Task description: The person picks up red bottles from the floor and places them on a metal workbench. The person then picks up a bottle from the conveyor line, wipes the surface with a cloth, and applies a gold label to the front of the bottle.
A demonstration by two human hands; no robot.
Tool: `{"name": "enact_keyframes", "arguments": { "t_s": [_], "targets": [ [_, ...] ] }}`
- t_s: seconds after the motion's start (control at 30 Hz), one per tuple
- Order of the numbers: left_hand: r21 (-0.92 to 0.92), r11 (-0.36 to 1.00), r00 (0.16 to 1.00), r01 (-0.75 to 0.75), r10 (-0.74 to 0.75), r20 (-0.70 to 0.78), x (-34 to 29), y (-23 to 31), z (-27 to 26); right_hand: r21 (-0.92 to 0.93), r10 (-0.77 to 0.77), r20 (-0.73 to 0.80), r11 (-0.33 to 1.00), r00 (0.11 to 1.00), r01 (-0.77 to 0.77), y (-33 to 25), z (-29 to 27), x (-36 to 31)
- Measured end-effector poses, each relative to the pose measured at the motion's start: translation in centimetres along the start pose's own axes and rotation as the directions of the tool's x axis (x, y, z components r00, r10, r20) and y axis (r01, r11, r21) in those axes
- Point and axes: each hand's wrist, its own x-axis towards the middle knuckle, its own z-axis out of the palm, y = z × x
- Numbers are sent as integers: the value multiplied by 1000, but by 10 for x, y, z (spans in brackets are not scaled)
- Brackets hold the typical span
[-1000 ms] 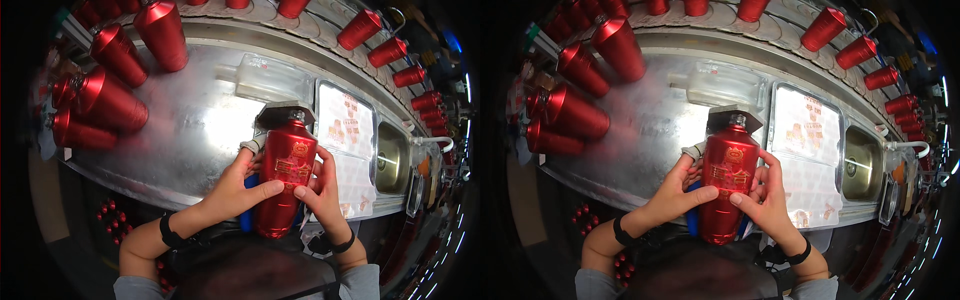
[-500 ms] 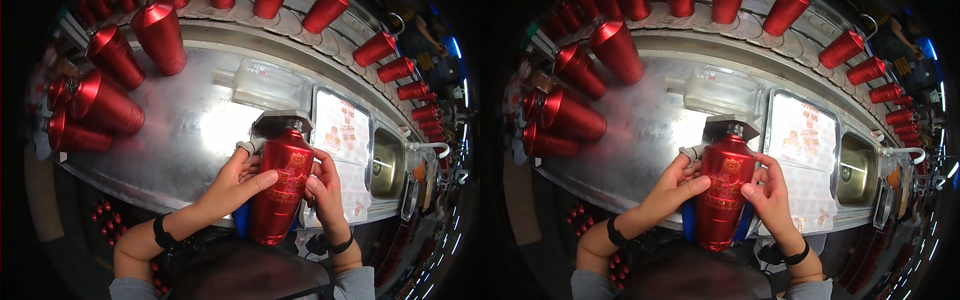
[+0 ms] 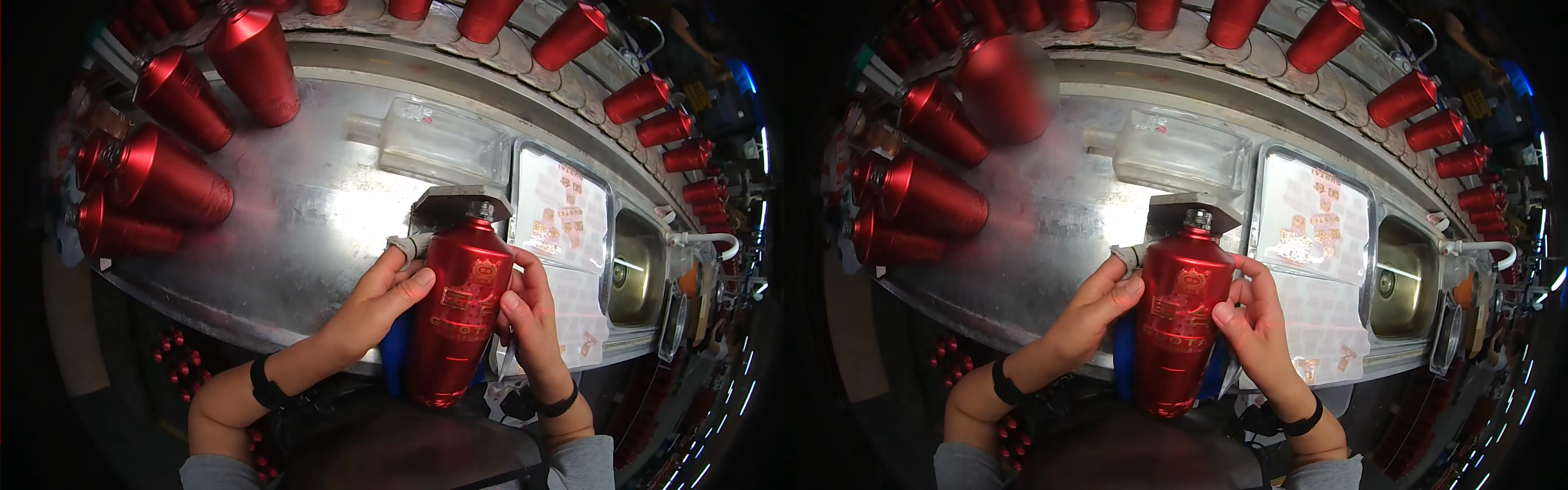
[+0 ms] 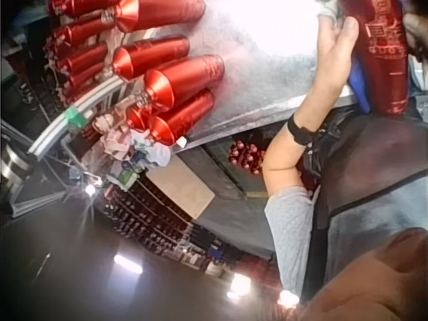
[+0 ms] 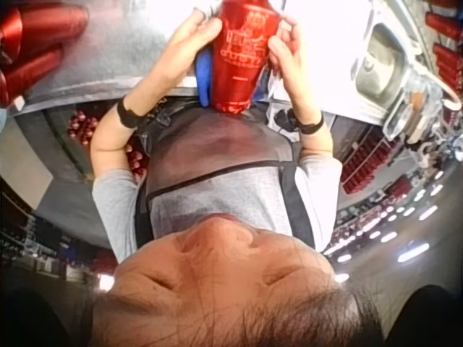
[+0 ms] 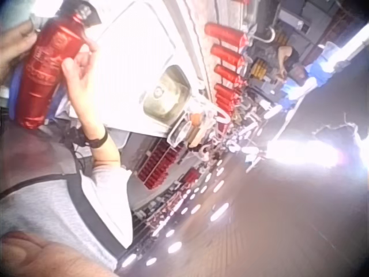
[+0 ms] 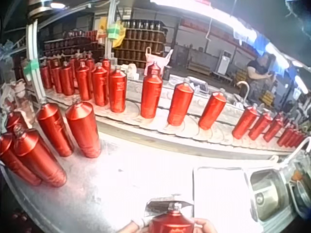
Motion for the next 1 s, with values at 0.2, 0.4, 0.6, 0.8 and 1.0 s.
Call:
{"name": "enact_keyframes", "arguments": {
  "t_s": [0.2, 0.4, 0.6, 0.8, 1.0],
  "targets": [
    [60, 998, 1000, -10, 8, 24, 0, 2, 2, -40, 3, -25, 999, 1000, -5, 1, 3, 3],
    [131, 990, 999, -44, 42, 17, 1, 0, 1, -56, 5, -21, 998, 1000, -6, -4, 2, 4],
    [208, 975, 997, -75, 77, -3, 2, 3, 7, -164, -65, -36, 985, 997, 58, -8, 6, 7],
    [267, 960, 996, -85, 85, 11, 2, 3, 5, -187, -83, -43, 980, 996, 73, -5, 4, 5],
    [319, 937, 986, -145, 164, -32, 10, 19, 18, -152, -105, -75, 984, 992, 93, -20, 8, 14]
  ]
}}
